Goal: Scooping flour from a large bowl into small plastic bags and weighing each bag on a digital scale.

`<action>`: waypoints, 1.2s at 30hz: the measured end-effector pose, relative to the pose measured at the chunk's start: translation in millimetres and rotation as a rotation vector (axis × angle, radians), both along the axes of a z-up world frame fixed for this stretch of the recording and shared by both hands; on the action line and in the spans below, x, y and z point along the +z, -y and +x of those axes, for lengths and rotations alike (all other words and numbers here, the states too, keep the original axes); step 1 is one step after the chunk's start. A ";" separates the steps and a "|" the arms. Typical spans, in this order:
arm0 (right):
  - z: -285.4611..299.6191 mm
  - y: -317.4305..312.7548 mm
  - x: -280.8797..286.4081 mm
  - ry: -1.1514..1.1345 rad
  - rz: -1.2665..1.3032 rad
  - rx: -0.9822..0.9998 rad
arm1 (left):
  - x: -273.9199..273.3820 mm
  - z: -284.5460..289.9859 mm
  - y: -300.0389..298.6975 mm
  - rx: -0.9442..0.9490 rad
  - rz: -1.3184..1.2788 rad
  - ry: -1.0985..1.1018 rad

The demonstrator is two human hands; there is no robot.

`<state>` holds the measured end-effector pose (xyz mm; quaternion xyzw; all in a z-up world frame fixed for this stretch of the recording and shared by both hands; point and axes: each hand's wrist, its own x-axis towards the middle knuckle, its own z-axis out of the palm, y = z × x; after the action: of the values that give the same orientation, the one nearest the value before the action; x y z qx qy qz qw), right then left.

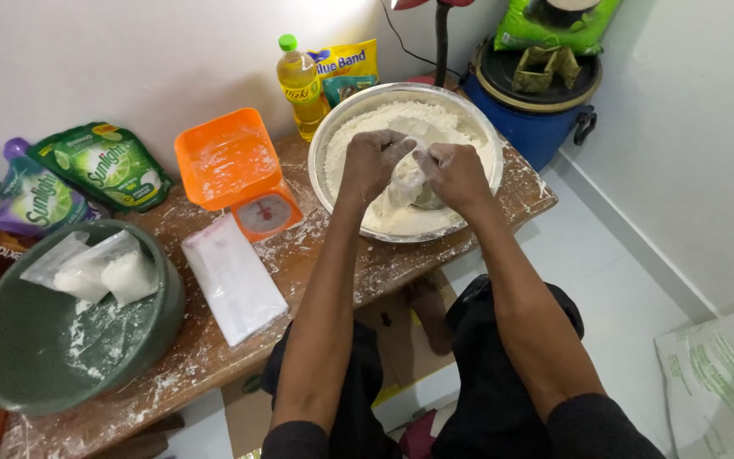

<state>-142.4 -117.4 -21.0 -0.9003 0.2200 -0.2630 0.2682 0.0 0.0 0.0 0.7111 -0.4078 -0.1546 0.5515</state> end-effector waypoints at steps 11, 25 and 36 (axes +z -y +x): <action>19.0 -8.6 -0.7 0.126 0.349 -0.212 | -15.8 5.2 -1.9 0.082 0.284 -0.198; 2.8 -23.0 24.0 0.153 0.297 -0.230 | 22.5 -13.0 -17.2 0.116 -0.186 -0.290; 12.8 -37.8 31.9 0.205 0.310 -0.199 | 35.0 -9.5 -35.0 0.128 -0.232 -0.214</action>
<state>-129.7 -79.5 10.9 -0.7906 0.3171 -0.3413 0.3973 -9.5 35.0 35.0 0.6467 -0.3156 -0.1459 0.6789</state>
